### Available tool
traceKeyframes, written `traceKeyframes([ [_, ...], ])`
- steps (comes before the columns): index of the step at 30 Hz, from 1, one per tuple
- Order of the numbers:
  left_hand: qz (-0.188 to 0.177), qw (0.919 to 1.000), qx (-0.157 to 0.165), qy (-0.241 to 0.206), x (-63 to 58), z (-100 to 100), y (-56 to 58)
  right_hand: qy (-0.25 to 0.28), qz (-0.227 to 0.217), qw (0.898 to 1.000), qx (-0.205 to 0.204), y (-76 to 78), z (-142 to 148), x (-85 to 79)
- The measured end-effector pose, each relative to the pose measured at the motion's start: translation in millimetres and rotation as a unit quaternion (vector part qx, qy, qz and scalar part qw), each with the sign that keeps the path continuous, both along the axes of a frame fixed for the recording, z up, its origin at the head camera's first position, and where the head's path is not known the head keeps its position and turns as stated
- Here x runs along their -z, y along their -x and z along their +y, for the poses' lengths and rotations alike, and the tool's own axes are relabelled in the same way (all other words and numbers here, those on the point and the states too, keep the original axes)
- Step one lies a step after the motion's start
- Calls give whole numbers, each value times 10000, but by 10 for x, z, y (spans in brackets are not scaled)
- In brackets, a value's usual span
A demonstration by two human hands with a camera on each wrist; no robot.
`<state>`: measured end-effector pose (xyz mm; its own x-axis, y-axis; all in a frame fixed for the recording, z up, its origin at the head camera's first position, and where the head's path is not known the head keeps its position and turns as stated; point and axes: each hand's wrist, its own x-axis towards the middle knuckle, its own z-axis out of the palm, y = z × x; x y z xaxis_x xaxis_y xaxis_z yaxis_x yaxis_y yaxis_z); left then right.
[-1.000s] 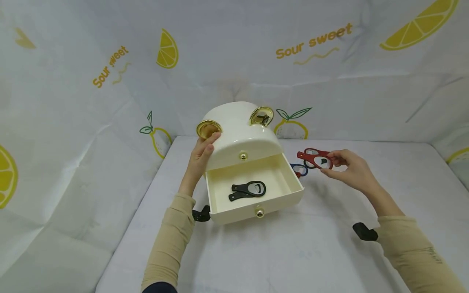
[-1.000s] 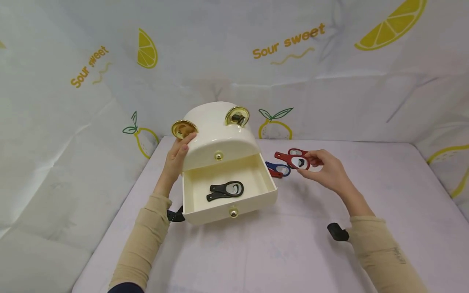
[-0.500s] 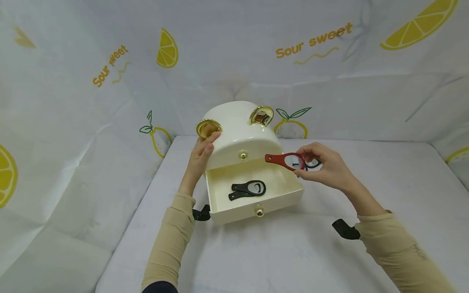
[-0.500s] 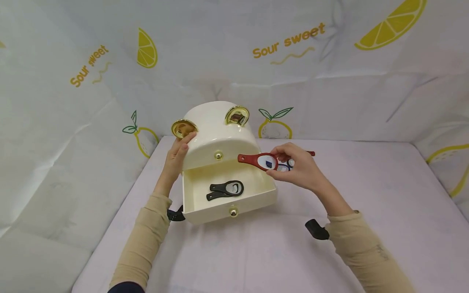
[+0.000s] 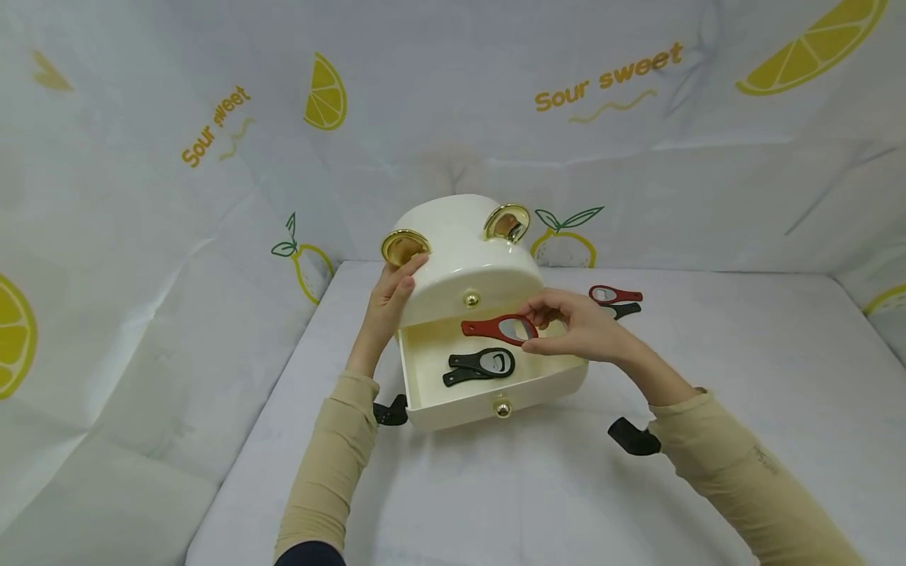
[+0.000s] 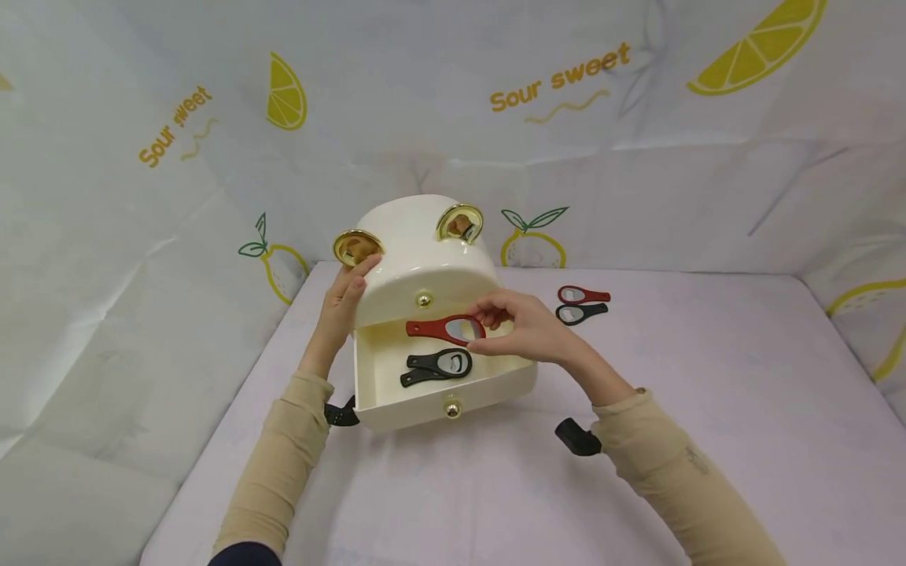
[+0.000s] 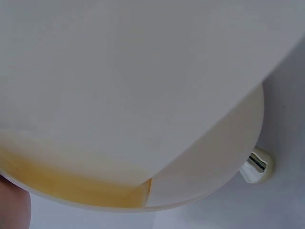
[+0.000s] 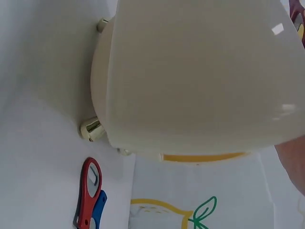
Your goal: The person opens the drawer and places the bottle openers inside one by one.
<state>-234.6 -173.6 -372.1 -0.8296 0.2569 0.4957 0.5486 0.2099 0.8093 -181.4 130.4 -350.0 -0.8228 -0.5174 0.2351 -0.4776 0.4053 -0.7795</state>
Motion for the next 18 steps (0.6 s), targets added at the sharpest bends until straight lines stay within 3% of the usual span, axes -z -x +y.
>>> traceKeyframes([
  [4,-1,10000,-3,20,-108,36,-108,-218,-416,9988,-100,36,-119,7],
  [12,-67,10000,26,-31,-143,45,-148,-1075,-188,9940,-74,38,-296,-14],
  [18,-24,10000,13,-15,-134,55,-135,-1617,13,9861,-389,55,-409,32],
])
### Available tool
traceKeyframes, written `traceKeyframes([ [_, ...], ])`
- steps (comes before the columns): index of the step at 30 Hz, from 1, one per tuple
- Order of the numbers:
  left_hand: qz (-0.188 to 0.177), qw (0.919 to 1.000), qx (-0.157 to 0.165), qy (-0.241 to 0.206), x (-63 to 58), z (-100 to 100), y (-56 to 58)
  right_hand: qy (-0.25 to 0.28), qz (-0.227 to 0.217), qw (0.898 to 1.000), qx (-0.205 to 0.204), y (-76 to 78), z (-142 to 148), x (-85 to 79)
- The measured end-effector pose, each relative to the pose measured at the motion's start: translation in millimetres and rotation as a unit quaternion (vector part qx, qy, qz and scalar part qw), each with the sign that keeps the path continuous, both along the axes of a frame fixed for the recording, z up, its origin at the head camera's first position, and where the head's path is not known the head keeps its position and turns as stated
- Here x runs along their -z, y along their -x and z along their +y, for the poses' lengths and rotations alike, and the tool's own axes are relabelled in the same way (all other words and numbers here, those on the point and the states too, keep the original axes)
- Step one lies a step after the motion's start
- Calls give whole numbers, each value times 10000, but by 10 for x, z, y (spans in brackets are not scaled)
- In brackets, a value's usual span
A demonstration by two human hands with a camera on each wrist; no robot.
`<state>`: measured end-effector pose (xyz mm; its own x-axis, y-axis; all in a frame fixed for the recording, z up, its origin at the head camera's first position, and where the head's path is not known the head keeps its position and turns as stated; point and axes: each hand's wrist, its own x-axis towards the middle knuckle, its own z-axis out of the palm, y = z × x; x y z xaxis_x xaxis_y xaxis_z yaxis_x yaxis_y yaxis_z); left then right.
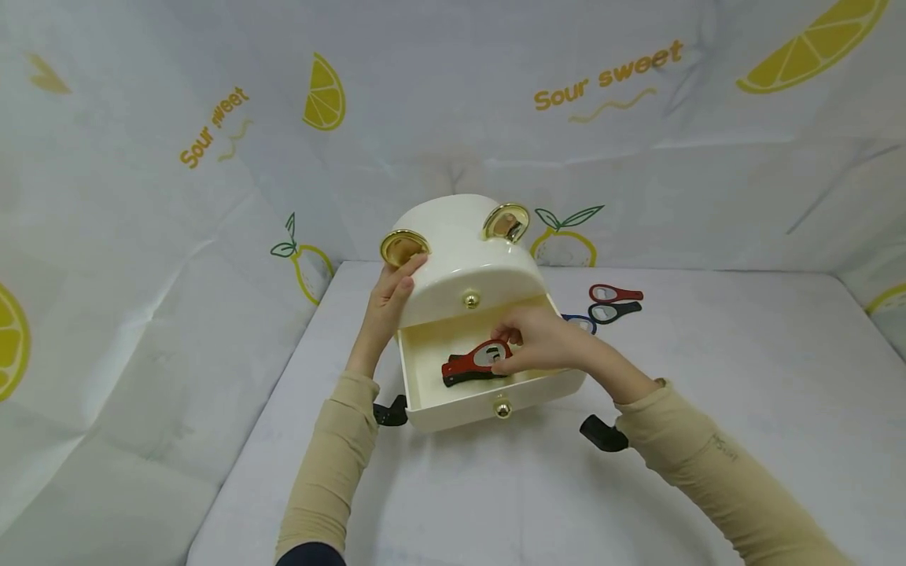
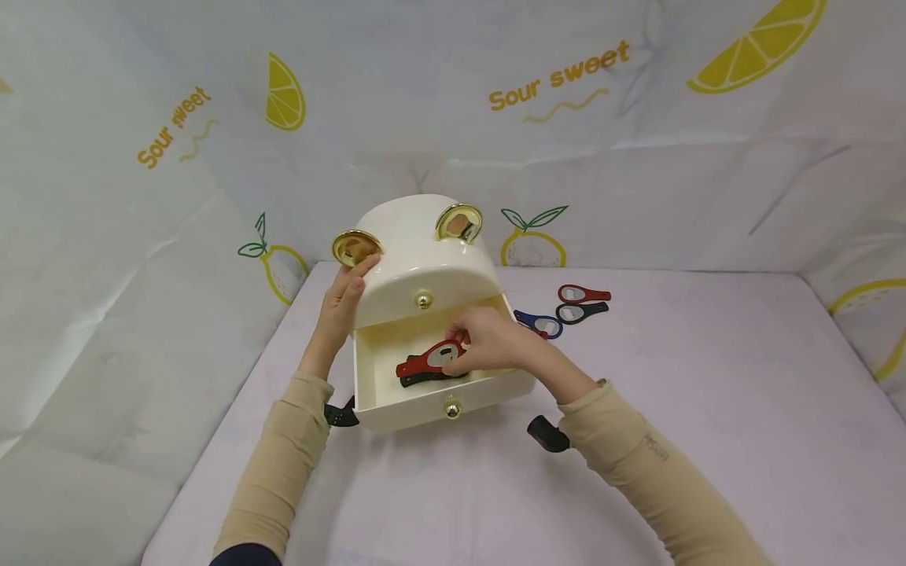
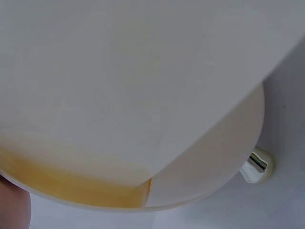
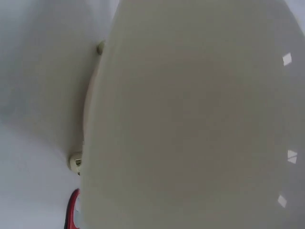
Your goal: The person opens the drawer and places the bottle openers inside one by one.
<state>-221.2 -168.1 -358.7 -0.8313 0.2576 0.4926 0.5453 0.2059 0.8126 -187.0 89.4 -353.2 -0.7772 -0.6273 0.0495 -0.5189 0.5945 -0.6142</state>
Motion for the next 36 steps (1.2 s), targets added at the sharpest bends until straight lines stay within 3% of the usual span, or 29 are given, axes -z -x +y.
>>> traceKeyframes([
  [6,-59,10000,-5,46,-11,-21,7,-514,68,9985,-161,34,-88,73],
  [15,-71,10000,-32,26,-32,-12,12,-988,200,9949,-21,44,-103,76],
  [32,53,10000,47,-23,42,-15,54,-610,211,9979,-62,13,-61,75],
  [36,110,9999,36,-18,169,-60,170,-417,194,9988,-152,-28,-39,12],
])
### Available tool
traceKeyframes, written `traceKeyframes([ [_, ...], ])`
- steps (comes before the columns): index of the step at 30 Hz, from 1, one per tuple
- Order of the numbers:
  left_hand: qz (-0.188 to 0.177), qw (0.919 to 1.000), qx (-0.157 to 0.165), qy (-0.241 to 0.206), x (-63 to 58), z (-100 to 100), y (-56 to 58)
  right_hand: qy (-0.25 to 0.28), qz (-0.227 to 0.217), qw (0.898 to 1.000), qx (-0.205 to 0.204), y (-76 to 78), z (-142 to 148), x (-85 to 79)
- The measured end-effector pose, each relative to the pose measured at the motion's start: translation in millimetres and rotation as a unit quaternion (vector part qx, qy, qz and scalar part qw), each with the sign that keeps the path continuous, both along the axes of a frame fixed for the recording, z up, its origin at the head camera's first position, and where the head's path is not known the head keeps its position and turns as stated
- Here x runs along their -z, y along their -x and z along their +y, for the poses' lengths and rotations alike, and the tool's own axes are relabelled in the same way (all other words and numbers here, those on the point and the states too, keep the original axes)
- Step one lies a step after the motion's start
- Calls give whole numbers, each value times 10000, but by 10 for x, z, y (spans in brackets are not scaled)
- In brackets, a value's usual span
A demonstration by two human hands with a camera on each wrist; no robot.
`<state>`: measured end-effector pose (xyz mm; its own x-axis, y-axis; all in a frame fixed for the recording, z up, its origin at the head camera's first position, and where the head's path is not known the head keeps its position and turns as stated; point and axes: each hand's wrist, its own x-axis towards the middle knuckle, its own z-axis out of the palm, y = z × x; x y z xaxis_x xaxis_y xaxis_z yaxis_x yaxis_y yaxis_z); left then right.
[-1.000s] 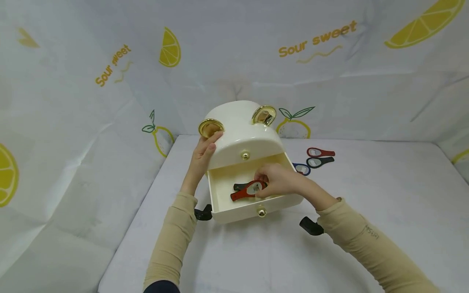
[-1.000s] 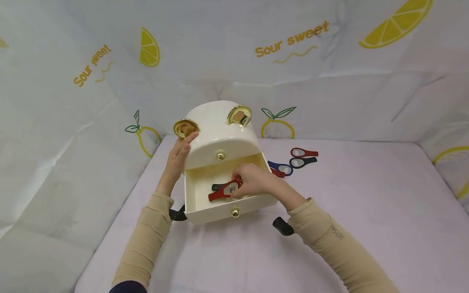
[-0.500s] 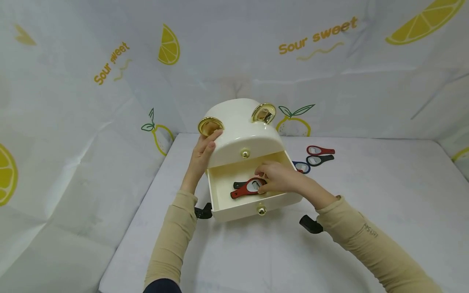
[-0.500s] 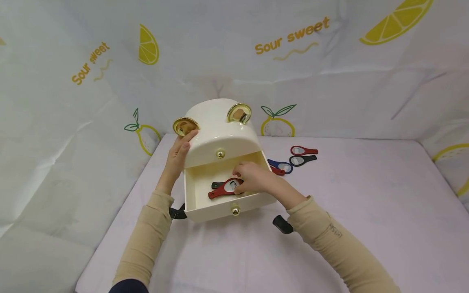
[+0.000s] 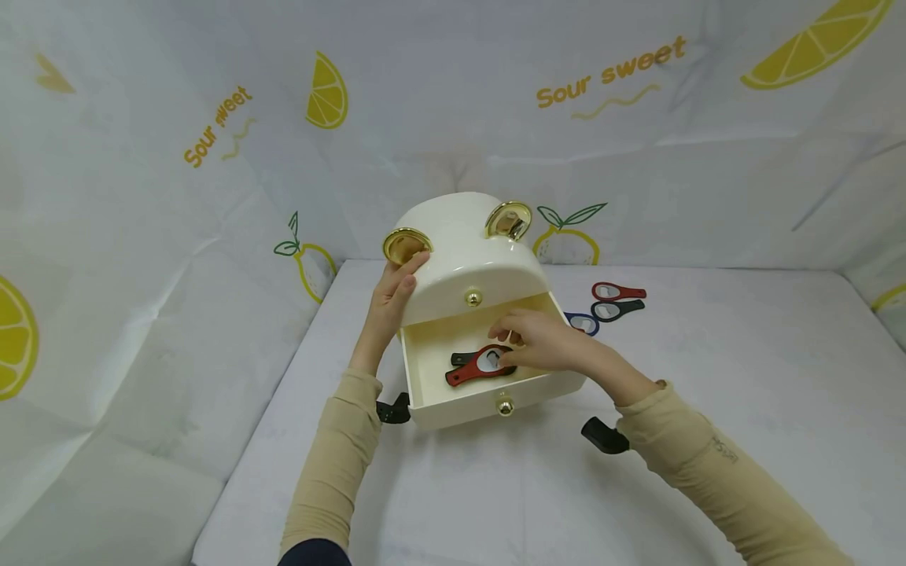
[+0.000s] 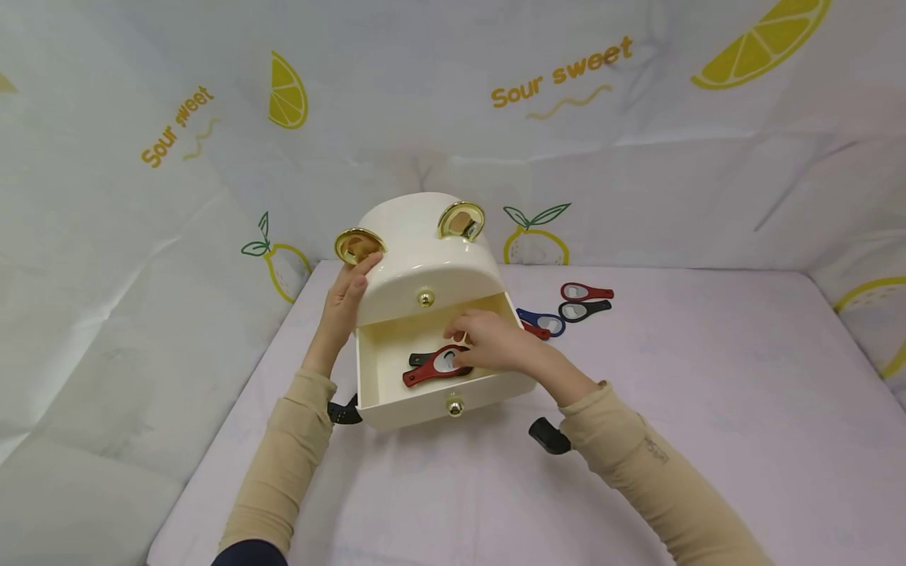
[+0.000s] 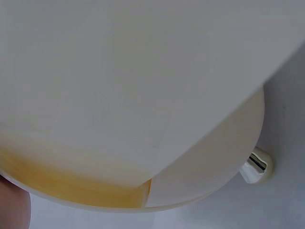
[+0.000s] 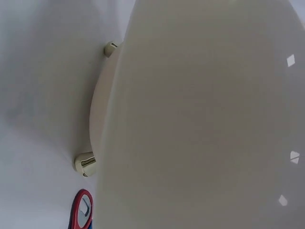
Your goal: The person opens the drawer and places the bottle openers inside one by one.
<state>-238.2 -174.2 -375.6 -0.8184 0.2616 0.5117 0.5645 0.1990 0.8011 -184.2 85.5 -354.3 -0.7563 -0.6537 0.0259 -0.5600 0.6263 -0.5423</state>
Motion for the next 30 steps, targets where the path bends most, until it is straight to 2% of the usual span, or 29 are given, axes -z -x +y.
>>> traceKeyframes([
  [2,-6,10000,-23,3,51,-16,46,116,-51,9999,-8,-22,19,-35],
  [8,-5,10000,-49,-20,82,-21,63,534,-89,9985,-75,-85,97,-79],
  [14,25,9998,-177,-15,86,-15,59,853,249,9960,121,-198,182,-106],
  [19,116,9998,-190,-7,94,-13,61,1318,588,9894,175,-320,259,-110],
  [24,-2,9998,-179,31,78,-16,58,2039,1016,9736,-118,-422,323,-73],
  [30,-26,9999,-113,4,79,-27,58,3131,1207,9382,-850,-549,335,3],
])
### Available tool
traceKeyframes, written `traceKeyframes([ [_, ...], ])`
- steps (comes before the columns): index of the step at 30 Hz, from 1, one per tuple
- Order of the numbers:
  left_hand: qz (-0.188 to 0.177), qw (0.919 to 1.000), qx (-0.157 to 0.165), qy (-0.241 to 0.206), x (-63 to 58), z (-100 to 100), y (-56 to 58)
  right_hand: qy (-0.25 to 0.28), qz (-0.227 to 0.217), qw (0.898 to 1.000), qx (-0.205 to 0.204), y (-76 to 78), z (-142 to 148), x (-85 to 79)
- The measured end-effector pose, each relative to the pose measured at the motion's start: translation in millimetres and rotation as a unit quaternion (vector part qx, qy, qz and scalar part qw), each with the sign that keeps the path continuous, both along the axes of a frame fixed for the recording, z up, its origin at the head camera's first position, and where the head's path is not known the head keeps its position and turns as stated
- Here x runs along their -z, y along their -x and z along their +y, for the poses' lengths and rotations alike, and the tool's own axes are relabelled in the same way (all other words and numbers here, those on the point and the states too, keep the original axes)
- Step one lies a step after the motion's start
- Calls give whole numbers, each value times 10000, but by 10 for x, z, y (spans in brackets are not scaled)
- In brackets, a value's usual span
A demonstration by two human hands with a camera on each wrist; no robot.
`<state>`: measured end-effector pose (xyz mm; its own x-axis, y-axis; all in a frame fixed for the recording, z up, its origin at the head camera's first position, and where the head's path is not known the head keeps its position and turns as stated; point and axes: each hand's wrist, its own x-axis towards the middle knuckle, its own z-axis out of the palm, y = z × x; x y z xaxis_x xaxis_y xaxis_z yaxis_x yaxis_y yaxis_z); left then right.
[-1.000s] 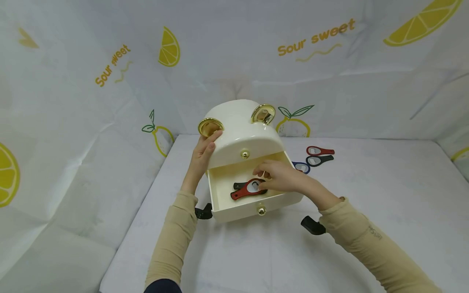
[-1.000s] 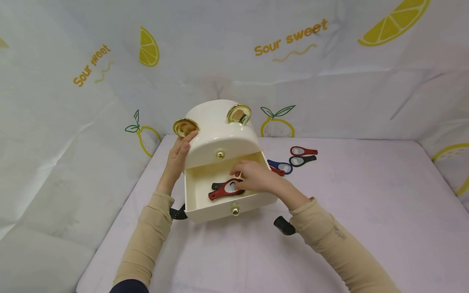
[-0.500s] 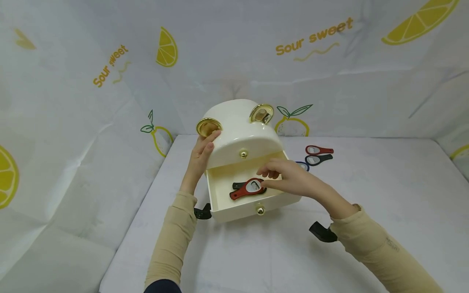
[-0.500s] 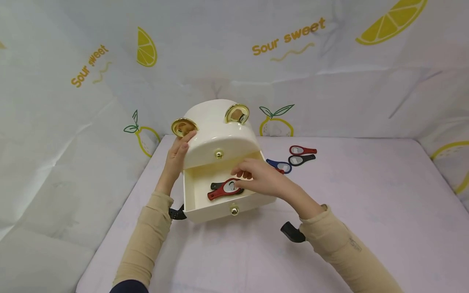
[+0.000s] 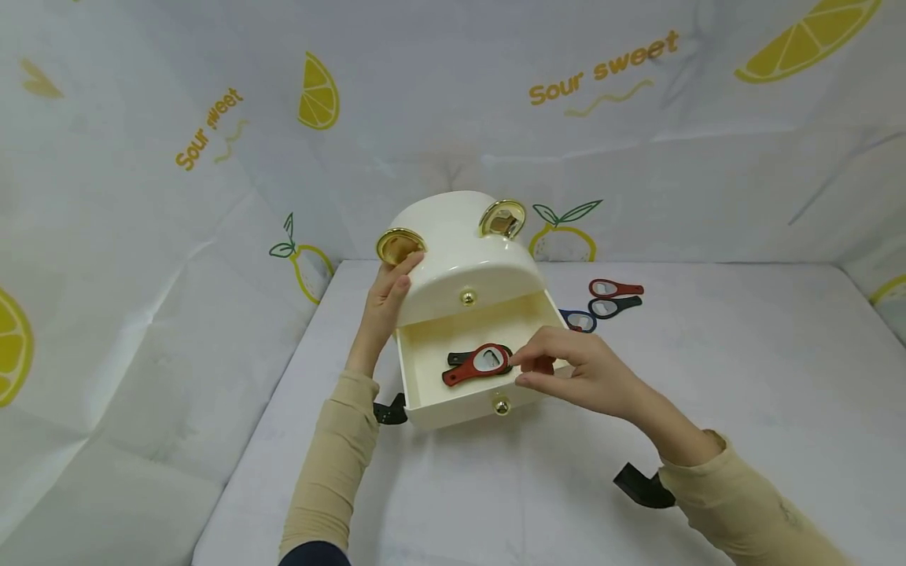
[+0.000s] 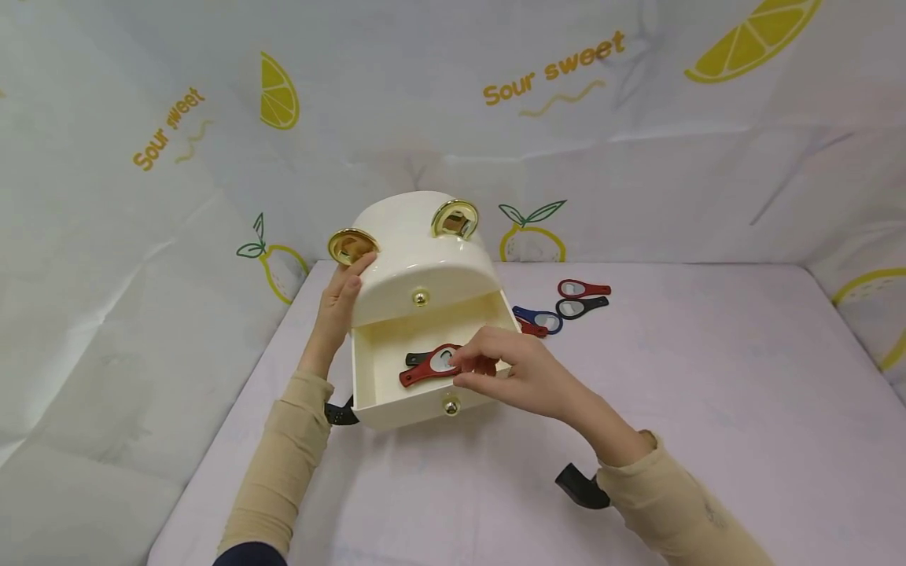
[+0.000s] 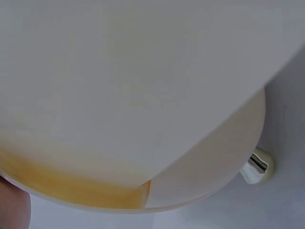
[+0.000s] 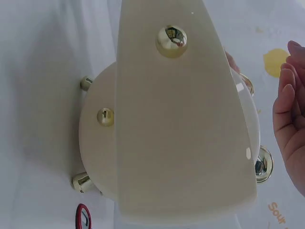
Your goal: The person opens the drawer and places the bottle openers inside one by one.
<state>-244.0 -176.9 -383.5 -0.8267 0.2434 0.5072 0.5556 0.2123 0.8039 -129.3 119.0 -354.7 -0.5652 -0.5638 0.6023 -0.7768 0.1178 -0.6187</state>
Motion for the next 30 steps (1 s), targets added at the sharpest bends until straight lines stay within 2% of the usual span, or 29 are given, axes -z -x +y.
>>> traceKeyframes([
  [3,-1,10000,-11,24,-14,2,-6,244,66,9991,-338,-67,-22,55],
  [7,-62,9999,-54,86,-74,27,-52,166,17,9986,-492,-140,-55,157],
  [13,-63,9999,17,90,-236,88,-206,-90,-185,9985,-504,-192,-97,331],
  [15,-81,9999,28,75,-242,92,-216,-142,-229,9988,-415,-201,-105,382],
  [24,-201,9997,16,100,-230,89,-225,-321,-340,9989,37,-212,-133,503],
  [30,-93,10000,0,16,-46,16,-48,-397,-346,9980,345,-208,-152,570],
])
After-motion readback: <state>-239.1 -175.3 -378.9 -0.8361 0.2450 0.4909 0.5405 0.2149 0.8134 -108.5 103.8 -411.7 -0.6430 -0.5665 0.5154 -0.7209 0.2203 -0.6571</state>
